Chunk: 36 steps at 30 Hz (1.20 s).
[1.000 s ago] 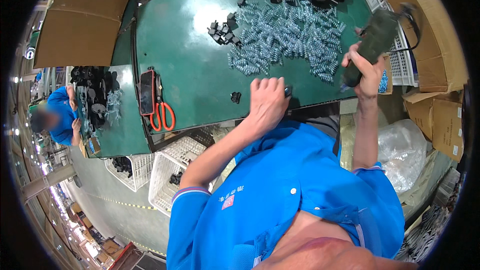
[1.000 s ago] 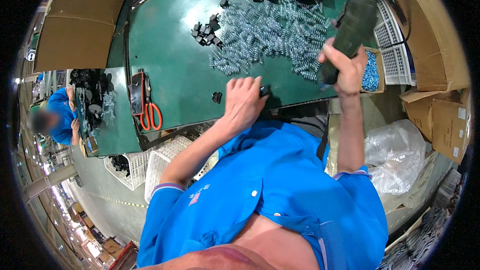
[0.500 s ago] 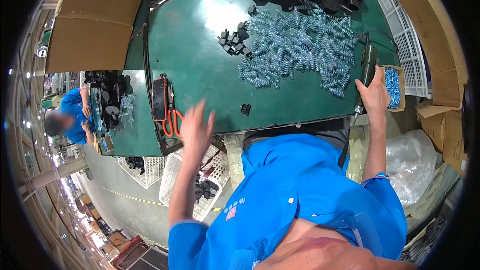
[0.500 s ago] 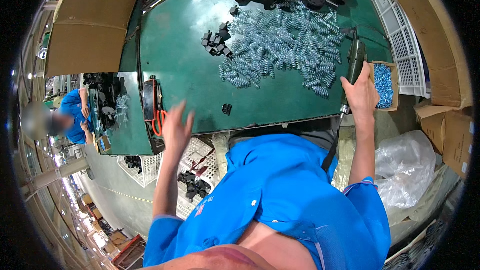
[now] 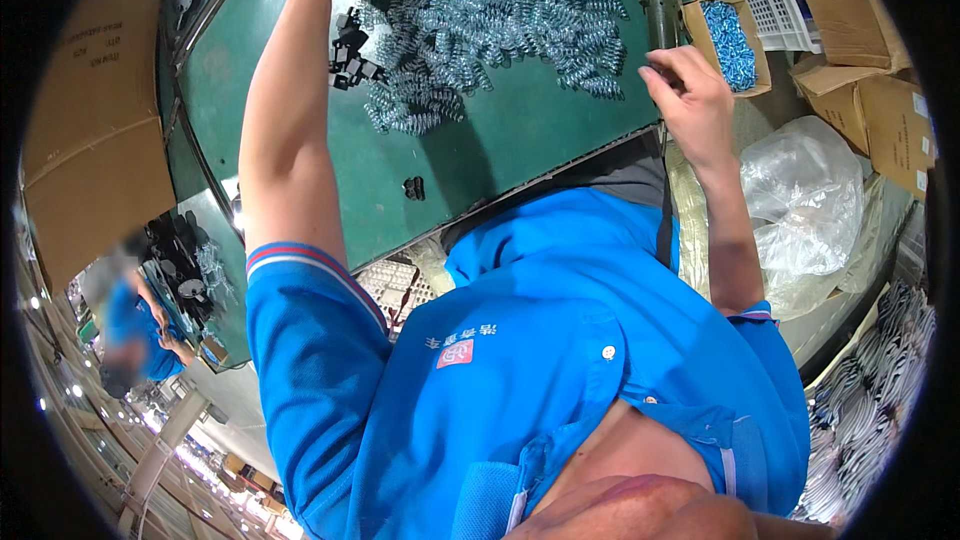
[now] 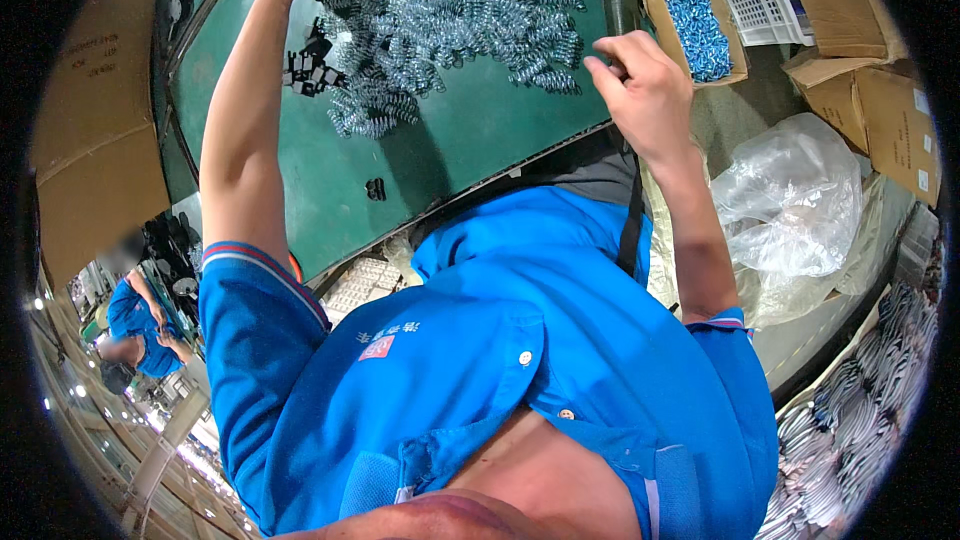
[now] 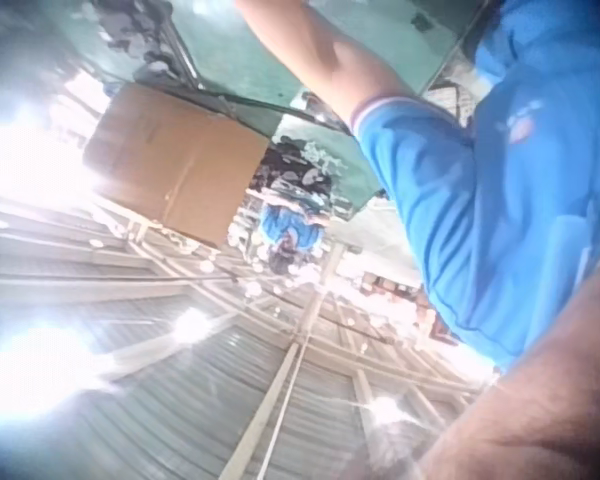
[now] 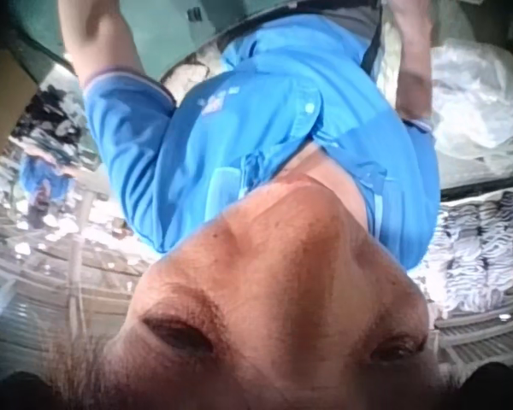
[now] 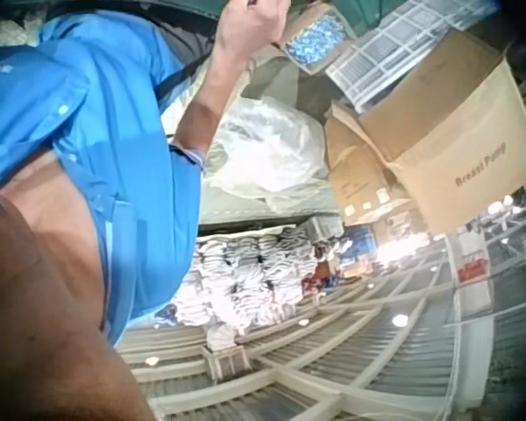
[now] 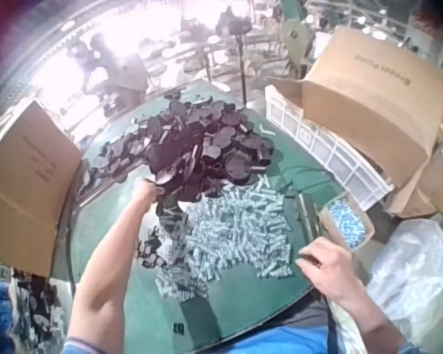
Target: The person repeatedly picks up small black plastic parts and metallic spiral springs from a green worktable, inserts the springs into the parts, and uses a handheld power tool to fasten them. The person places the completed assemblies on the table and continues the cycle with new parts.
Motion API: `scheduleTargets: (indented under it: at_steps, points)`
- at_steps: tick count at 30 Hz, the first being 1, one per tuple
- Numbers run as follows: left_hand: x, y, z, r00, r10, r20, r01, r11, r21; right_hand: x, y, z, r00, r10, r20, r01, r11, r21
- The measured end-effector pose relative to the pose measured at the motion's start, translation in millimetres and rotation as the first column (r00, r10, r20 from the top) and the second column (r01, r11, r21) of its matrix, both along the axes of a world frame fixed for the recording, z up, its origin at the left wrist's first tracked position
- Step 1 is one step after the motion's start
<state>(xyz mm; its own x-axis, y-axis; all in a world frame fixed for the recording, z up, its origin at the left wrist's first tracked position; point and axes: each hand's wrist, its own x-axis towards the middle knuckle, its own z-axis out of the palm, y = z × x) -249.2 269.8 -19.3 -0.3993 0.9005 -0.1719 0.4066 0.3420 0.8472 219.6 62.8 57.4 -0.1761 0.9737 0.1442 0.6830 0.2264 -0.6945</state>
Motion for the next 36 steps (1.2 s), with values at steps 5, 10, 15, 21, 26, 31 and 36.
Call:
scheduleTargets:
  at_steps: [5, 10, 15, 21, 26, 31, 36]
  points:
    - [10, -106, 84, 0.967, -0.235, -0.097, 0.249, 0.953, 0.172, -20, 13, -24, 0.972, 0.235, 0.011, -0.236, 0.971, 0.035]
    - [80, -219, 99, 0.681, -0.563, -0.467, 0.654, 0.755, 0.043, -48, 20, -37, 0.894, 0.418, 0.161, -0.437, 0.892, 0.112]
    - [145, -278, 64, 0.582, -0.689, -0.431, 0.781, 0.621, 0.063, -65, 24, -45, 0.786, 0.537, 0.307, -0.576, 0.817, 0.044]
    - [175, -272, 45, 0.549, -0.538, -0.640, 0.787, 0.590, 0.180, -68, 29, -52, 0.666, 0.529, 0.526, -0.628, 0.778, 0.013]
    - [136, -272, 38, 0.726, -0.165, -0.667, 0.470, 0.828, 0.306, -86, 29, -35, 0.766, 0.500, 0.404, -0.572, 0.817, 0.072]
    - [68, -263, 28, 0.772, 0.096, -0.628, 0.026, 0.983, 0.182, -142, 31, -57, 0.787, 0.476, 0.394, -0.524, 0.852, 0.017]
    - [48, -255, 19, 0.790, -0.037, -0.612, 0.106, 0.991, 0.077, -155, 37, -49, 0.803, 0.450, 0.391, -0.450, 0.888, -0.096]
